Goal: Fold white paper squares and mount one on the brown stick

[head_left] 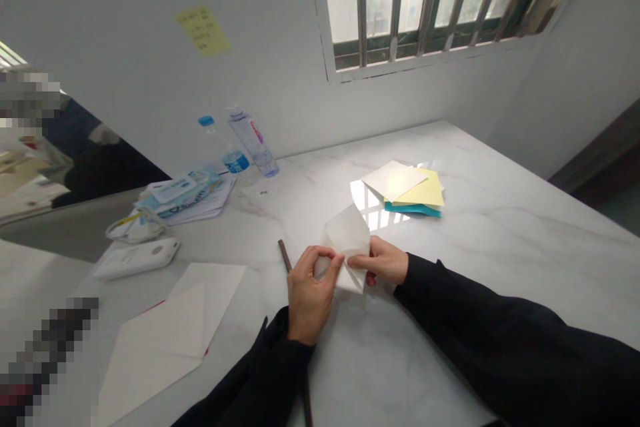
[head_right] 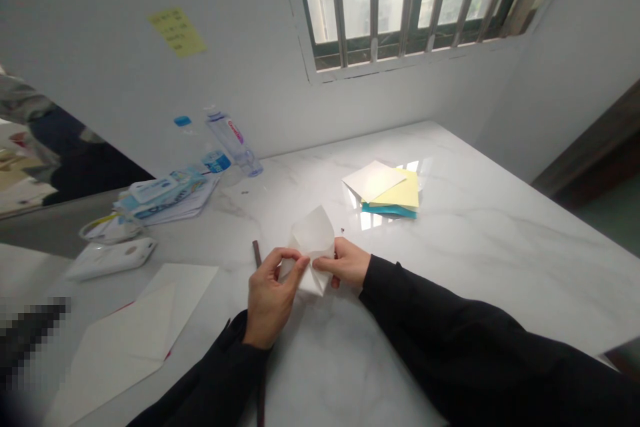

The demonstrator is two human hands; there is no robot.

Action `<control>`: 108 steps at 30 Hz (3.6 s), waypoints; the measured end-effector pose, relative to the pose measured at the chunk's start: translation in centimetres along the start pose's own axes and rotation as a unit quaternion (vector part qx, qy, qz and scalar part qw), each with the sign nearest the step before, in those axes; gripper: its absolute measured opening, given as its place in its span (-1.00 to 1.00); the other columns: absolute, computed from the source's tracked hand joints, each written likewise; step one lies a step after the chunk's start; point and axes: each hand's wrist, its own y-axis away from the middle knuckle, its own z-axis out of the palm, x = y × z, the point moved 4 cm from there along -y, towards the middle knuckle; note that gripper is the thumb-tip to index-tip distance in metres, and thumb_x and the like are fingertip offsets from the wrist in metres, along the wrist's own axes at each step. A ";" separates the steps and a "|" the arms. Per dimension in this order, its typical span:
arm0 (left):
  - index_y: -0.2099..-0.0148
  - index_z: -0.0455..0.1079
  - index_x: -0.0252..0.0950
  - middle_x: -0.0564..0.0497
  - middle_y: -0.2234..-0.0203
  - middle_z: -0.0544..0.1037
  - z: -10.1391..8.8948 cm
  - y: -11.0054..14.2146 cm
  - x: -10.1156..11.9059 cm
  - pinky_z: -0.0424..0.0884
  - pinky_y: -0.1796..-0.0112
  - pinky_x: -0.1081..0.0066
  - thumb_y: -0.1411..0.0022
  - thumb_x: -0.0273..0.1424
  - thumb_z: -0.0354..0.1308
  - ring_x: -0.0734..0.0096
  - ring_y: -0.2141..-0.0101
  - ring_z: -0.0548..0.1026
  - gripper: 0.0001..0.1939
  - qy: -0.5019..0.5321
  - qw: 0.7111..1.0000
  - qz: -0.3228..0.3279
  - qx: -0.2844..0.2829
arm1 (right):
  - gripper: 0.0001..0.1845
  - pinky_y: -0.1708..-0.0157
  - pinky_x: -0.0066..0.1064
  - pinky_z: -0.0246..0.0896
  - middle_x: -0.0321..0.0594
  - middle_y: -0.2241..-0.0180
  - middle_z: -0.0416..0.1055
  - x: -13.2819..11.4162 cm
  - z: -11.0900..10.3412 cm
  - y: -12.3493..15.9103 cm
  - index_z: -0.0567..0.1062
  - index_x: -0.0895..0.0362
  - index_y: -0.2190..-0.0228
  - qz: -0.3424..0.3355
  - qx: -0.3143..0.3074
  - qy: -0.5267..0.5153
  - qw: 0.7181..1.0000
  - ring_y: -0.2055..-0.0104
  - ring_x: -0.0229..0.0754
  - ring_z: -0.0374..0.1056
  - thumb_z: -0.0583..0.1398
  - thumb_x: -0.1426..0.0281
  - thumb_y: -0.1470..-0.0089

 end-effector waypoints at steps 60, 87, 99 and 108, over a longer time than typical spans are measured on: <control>-0.08 0.37 -0.19 0.01 0.13 0.54 0.0 -0.3 -0.1 0.52 0.48 0.51 -0.31 -0.26 0.24 0.53 0.46 0.50 -0.67 0.207 0.971 -0.088 -0.075 | -0.59 0.60 -0.48 0.11 -0.31 0.56 0.34 0.2 -0.5 -0.4 0.51 0.26 0.34 -0.097 0.065 -0.027 0.993 0.57 -0.32 0.20 0.34 0.13 0.03; 0.18 0.49 -0.28 0.15 0.44 0.54 0.0 -0.3 -0.4 0.49 0.52 0.58 -0.23 -0.29 0.32 0.57 0.57 0.49 -0.81 0.216 0.966 -0.116 -0.085 | -0.46 0.65 -0.51 0.18 -0.28 0.55 0.42 0.1 -0.8 -0.3 0.51 0.22 0.32 -0.038 0.059 -0.053 0.996 0.58 -0.28 0.33 0.28 -0.06 -0.03; 0.15 0.46 -0.30 0.07 0.33 0.55 0.1 -0.4 -0.1 0.54 0.52 0.51 -0.23 -0.23 0.30 0.54 0.53 0.46 -0.74 0.240 0.960 -0.124 -0.075 | -0.53 0.55 -0.48 0.26 -0.25 0.41 0.50 -0.5 -1.0 -0.1 0.47 0.20 0.19 -0.070 0.015 -0.062 0.995 0.46 -0.22 0.42 0.39 0.15 0.05; 0.16 0.45 -0.28 0.06 0.30 0.56 0.3 0.0 -0.5 0.51 0.57 0.53 -0.23 -0.24 0.30 0.53 0.52 0.47 -0.76 0.214 0.968 -0.119 -0.050 | -0.41 0.47 -0.43 0.35 -0.19 0.34 0.52 -0.3 -0.7 0.0 0.49 0.18 0.15 -0.037 0.006 -0.052 0.998 0.37 -0.17 0.46 0.36 -0.02 0.03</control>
